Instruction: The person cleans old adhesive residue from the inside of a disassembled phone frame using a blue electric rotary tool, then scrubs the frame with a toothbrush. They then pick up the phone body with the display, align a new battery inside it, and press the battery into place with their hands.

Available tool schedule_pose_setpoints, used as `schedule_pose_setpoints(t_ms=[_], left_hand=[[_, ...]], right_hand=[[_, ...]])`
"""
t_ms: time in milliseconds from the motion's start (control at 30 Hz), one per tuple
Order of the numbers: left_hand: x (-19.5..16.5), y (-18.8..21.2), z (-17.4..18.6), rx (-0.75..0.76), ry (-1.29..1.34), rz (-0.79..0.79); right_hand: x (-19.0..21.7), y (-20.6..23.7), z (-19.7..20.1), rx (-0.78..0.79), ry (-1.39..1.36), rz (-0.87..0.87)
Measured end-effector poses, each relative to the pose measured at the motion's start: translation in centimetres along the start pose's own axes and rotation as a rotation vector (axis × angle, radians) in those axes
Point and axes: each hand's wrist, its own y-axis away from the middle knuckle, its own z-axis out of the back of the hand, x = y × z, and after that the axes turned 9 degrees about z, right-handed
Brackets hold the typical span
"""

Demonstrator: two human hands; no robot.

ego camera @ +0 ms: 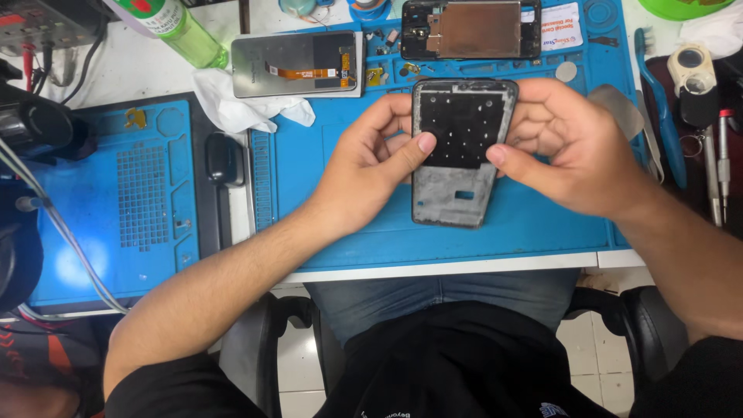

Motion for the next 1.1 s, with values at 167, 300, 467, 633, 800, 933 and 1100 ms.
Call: schedule_pose_setpoints(t_ms=[167,300,467,633,800,933,1100], left_hand=[[0.3,-0.4,0.2,-0.016,-0.034,0.059],[1.7,-1.2,1.0,-0.024,-0.042,0.12],[3.1,-2.6,2.4,-0.081,-0.056,0.13],[3.7,-3.2,3.2,-0.07,-0.163,0.184],[3.8,-3.5,4.5,0.032,-0.505,0.267],[-0.2,-1.4,4.1,0.04,-0.889,0.393],[-10.8,13.0,0.2,-0.097,-1.214,-0.304]], right_hand=[[-0.8,0.5,-0.4,-0.05,-0.004,-0.003],[-1.0,-0.2,0.0,-0.081,-0.04,-0.069],[-2.4,-1.3,1.7,-0.177,0.125,0.021],[-5.6,-0.7,2.7,-0.251,0.17,-0.038],[-7.8,-0.1,1.6,-0.117,0.19,-0.067],[-8.8,0.0,0.5,0.002,0.378,-0.023],[-10.4,0.6,1.9,-0.023,0.316,-0.03]])
